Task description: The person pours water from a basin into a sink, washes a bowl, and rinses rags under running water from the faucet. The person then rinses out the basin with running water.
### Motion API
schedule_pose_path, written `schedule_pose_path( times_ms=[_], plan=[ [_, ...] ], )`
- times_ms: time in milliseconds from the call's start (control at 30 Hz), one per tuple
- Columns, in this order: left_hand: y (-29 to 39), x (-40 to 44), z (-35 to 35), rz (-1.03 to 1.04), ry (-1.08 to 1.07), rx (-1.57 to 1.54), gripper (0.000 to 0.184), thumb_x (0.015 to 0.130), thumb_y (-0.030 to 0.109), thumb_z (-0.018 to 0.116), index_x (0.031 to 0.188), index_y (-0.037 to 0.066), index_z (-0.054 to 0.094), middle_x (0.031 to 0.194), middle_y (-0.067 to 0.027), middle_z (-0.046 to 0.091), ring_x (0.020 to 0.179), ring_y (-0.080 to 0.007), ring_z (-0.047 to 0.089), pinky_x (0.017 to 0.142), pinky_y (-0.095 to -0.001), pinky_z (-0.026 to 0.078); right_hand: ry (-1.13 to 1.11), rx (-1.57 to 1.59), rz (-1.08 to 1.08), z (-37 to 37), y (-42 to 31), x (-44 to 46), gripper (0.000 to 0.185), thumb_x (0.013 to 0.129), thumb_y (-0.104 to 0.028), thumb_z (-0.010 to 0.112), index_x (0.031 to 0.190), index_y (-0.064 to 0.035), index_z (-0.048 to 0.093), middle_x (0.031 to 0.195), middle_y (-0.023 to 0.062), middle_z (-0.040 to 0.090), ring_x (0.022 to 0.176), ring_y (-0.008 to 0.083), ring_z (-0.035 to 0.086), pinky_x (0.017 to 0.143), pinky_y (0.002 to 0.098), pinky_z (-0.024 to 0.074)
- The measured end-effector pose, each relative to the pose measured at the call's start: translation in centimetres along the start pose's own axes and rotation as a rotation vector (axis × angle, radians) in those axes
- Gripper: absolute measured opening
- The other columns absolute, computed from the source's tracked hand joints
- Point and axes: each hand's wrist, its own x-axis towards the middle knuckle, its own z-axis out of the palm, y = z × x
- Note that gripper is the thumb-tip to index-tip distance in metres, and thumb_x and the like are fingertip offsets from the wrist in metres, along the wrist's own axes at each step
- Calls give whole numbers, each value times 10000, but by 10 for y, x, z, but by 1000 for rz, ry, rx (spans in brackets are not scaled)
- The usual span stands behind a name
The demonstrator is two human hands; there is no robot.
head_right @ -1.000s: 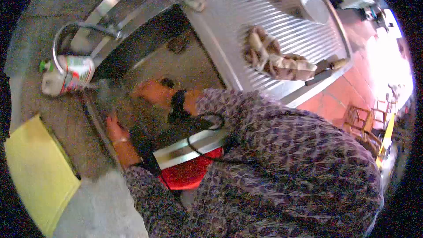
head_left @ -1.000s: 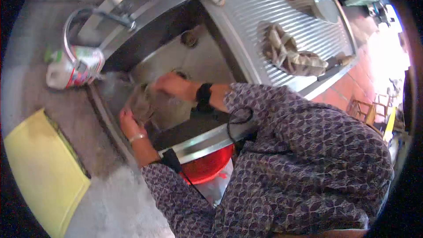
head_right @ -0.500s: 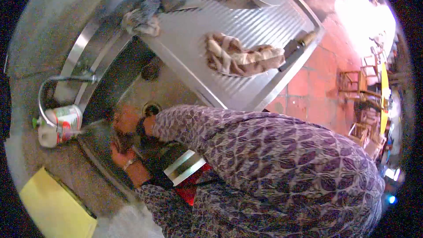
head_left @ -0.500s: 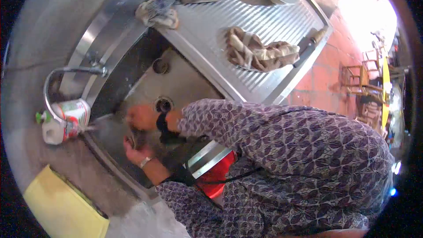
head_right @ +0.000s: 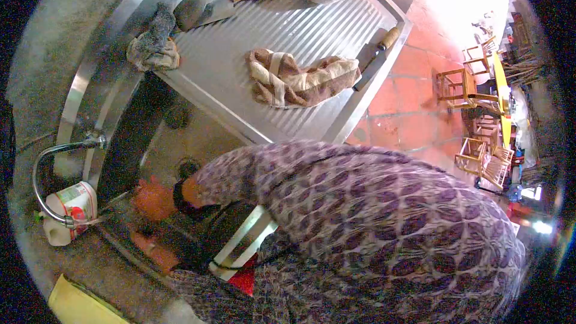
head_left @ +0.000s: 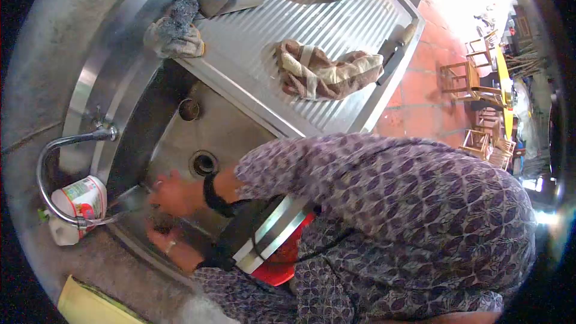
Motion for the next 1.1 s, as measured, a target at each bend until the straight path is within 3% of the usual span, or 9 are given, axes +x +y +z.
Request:
schedule_pose_path(
  times_ms=[100, 200, 233, 267, 367, 500, 700, 833, 1100],
  plan=[
    [17, 4, 17, -40, 51, -69, 374, 808, 316, 516, 1064, 44, 545, 1048, -113, 562, 929, -271, 551, 762, -417, 465, -534, -36, -236, -67, 35, -13, 151, 675, -262, 589, 706, -121, 546, 675, 35, 533, 668, 210, 553, 614, 382, 433],
    [29, 5, 34, -56, 86, -104, 341, 808, 281, 532, 1045, 36, 545, 1037, -115, 559, 940, -270, 543, 775, -419, 459, -503, -52, -491, -137, 75, -27, 125, 674, -200, 566, 670, -95, 499, 667, 40, 500, 691, 208, 534, 586, 347, 427],
    [29, 5, 39, 16, 12, -111, 319, 808, 257, 544, 1035, 33, 545, 1033, -115, 556, 946, -269, 537, 787, -420, 453, -658, 0, -253, -179, 77, -23, 95, 684, -153, 545, 662, -82, 485, 711, 52, 510, 732, 202, 527, 613, 360, 425],
    [29, 2, 47, 26, 25, -111, 319, 808, 257, 544, 1035, 33, 545, 1033, -115, 556, 946, -269, 537, 787, -420, 453, -460, 70, -413, -197, 107, -32, 99, 696, -137, 547, 679, -75, 472, 728, 67, 506, 736, 226, 524, 637, 380, 421],
    [25, -7, 67, 97, 170, 85, 294, 797, 217, 570, 1018, 25, 543, 1025, -113, 552, 946, -265, 528, 828, -405, 430, -501, -267, -177, -301, 116, -36, 389, 700, -141, 620, 1068, -51, 535, 1069, 123, 505, 1075, 312, 421, 887, 440, 322],
    [23, -30, 100, -32, 116, -217, 276, 803, 196, 575, 1022, 32, 541, 1000, -98, 560, 923, -261, 537, 826, -397, 434, -539, -543, 217, -353, 111, -53, 568, 605, -221, 705, 1141, -177, 522, 1179, 124, 437, 1133, 331, 376, 876, 458, 329],
    [25, -80, 211, -55, -250, -291, 113, 823, 155, 548, 901, 75, 536, 966, -80, 574, 921, -235, 557, 752, -423, 479, -622, -615, 154, -351, 129, -68, 564, 623, -275, 677, 1157, -207, 508, 1175, 99, 458, 1095, 333, 406, 857, 477, 346],
    [0, -100, 299, -172, -478, -358, 180, 812, 146, 562, 971, 67, 536, 925, -39, 566, 875, -184, 551, 705, -387, 471, -481, -457, 8, -340, 137, 1, 402, 731, -249, 602, 1099, -104, 529, 916, 141, 577, 890, 328, 528, 750, 423, 424],
    [-21, -46, 317, 566, -144, 344, 266, 767, 249, 603, 920, 33, 583, 880, -87, 616, 731, -212, 587, 687, -315, 466, -390, -429, -263, -214, 133, 147, 393, 794, -183, 508, 1186, -167, 477, 840, 161, 591, 759, 351, 577, 666, 434, 461]
  ],
)
